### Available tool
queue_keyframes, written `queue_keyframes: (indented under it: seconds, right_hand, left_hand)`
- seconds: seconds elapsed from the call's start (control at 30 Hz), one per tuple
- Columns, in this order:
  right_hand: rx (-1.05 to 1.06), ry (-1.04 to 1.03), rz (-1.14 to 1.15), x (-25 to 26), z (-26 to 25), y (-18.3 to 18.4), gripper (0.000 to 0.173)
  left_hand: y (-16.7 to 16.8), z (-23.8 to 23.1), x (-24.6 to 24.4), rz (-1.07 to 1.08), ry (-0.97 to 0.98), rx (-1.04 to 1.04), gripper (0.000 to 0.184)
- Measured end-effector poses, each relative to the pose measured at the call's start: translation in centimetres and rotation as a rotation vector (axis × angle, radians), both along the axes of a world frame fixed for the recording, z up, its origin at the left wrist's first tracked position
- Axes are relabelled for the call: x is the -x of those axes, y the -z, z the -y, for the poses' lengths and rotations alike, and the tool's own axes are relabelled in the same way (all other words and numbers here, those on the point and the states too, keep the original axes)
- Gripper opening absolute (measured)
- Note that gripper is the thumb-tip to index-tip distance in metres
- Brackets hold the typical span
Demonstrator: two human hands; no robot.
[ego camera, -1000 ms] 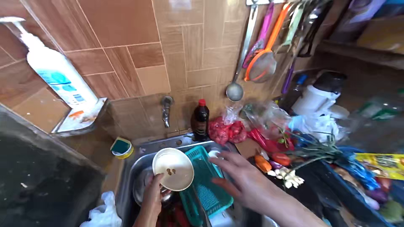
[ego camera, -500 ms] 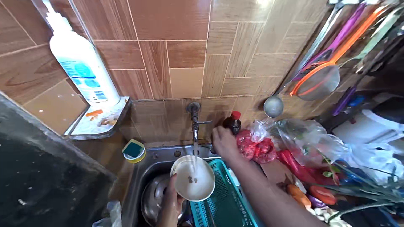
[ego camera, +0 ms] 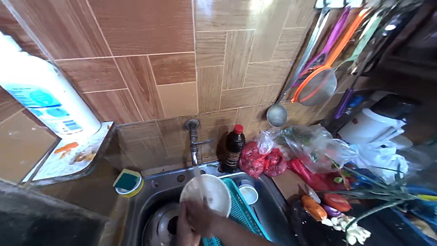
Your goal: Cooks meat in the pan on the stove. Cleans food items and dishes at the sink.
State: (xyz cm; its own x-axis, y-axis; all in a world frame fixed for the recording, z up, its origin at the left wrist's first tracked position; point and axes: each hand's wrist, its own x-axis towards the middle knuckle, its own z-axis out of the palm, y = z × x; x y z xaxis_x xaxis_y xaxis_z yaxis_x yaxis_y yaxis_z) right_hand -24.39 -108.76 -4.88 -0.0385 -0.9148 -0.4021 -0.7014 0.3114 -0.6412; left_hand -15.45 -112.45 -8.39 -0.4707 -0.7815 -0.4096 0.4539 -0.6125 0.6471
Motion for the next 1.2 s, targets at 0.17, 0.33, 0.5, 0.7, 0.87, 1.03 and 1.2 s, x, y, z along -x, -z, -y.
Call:
queue_keyframes:
  seconds: [0.17, 0.33, 0.5, 0.7, 0.87, 1.03, 1.2]
  right_hand:
    - [-0.213, 0.038, -0.307, 2.5, -1.2, -0.2, 0.065]
    - [-0.045, -0.079, -0.070, 1.2, -3.8, -0.6, 0.059]
    - [-0.122, -0.350, -0.430, 3.7, -9.1, 0.6, 0.040]
    - [-0.206, -0.393, -0.452, 5.0, -9.6, -1.3, 0.032]
    - [-0.101, 0.191, 0.055, 6.7, -4.5, -2.9, 0.046]
    - [-0.008, 0.805, 0.491, 5.3, -1.6, -3.0, 0.044]
    - [-0.026, 0.529, 0.146, 6.8, -4.6, -4.5, 0.042]
  left_hand:
    - [0.2, -0.3, -0.9, 0.113, 0.035, -0.003, 0.051]
    - [-0.3, -0.6, -0.4, 0.134, 0.118, -0.064, 0.052]
    - [0.4, 0.5, -2.1, 0.590, 0.359, -0.108, 0.031]
    - [-1.6, 3.1, 2.3, 0.728, 0.492, 0.446, 0.039]
    - [-7.6, 5.5, 5.4, 0.762, 0.668, 0.443, 0.028]
    - [-10.7, 5.3, 6.3, 0.881, 0.652, 0.627, 0.024]
    - [-9.4, 5.9, 5.6, 0.897, 0.578, 0.651, 0.027]
